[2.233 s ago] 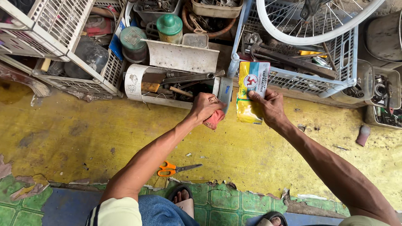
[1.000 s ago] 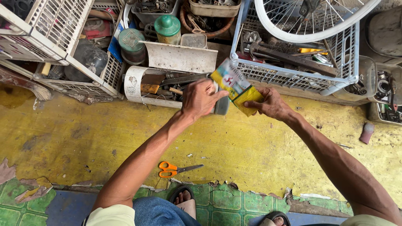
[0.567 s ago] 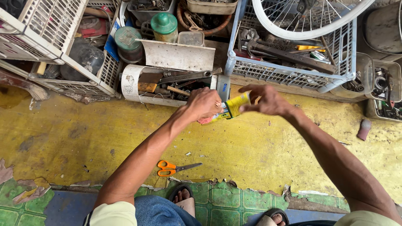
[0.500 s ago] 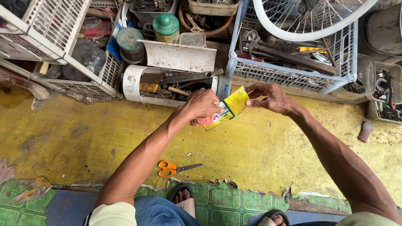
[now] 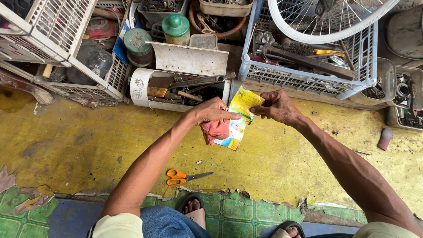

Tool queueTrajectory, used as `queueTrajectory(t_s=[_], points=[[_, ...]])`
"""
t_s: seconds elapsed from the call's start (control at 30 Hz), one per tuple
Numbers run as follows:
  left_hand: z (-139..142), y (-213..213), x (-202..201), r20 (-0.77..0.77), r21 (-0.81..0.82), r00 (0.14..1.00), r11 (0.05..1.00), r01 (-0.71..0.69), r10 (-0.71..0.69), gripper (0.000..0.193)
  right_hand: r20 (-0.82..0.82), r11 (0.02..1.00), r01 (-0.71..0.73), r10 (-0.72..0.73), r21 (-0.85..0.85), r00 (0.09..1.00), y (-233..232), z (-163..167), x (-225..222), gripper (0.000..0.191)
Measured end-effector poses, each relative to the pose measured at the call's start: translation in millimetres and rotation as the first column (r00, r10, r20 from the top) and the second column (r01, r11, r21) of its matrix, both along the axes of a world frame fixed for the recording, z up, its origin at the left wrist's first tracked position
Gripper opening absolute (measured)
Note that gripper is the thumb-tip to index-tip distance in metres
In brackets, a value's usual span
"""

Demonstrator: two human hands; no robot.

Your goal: The person picks up a small yellow and blue package from the floor, tears the top open with their fingers, and then uses a hammer to tap the package while holding it with a cloth. They then move around the workshop carrying the opened package and a cloth.

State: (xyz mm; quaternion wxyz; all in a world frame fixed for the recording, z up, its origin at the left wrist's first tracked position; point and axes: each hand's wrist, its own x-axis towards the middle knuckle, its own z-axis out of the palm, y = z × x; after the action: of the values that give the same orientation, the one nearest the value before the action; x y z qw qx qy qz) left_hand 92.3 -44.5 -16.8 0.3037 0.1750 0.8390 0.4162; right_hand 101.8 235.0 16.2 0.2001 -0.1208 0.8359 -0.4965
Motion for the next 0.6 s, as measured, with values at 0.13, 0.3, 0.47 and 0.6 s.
queueTrajectory(t_s=[0.13,0.3,0.47,0.6], points=[[-3,0,2,0.01,0.154,0.999,0.987,0.038,-0.04,0.052,0.044,0.998,0.024,-0.021,-0.056,0.999,-6,3,3,0.025],[-4,-6,1,-0.055,0.299,0.998,0.954,-0.01,0.028,0.047,0.172,0.978,0.047,-0.011,-0.203,0.985,-6,-4,4,0.03],[-1,-9,2,-0.045,0.278,0.996,0.958,-0.067,0.082,0.049,0.077,0.976,0.077,-0.062,-0.202,0.995,-15,-23,11,0.025],[6,-7,7,0.02,0.377,0.998,0.924,-0.066,0.063,0.036,-0.076,0.977,0.058,-0.075,-0.207,0.994,-18,-30,8,0.029]])
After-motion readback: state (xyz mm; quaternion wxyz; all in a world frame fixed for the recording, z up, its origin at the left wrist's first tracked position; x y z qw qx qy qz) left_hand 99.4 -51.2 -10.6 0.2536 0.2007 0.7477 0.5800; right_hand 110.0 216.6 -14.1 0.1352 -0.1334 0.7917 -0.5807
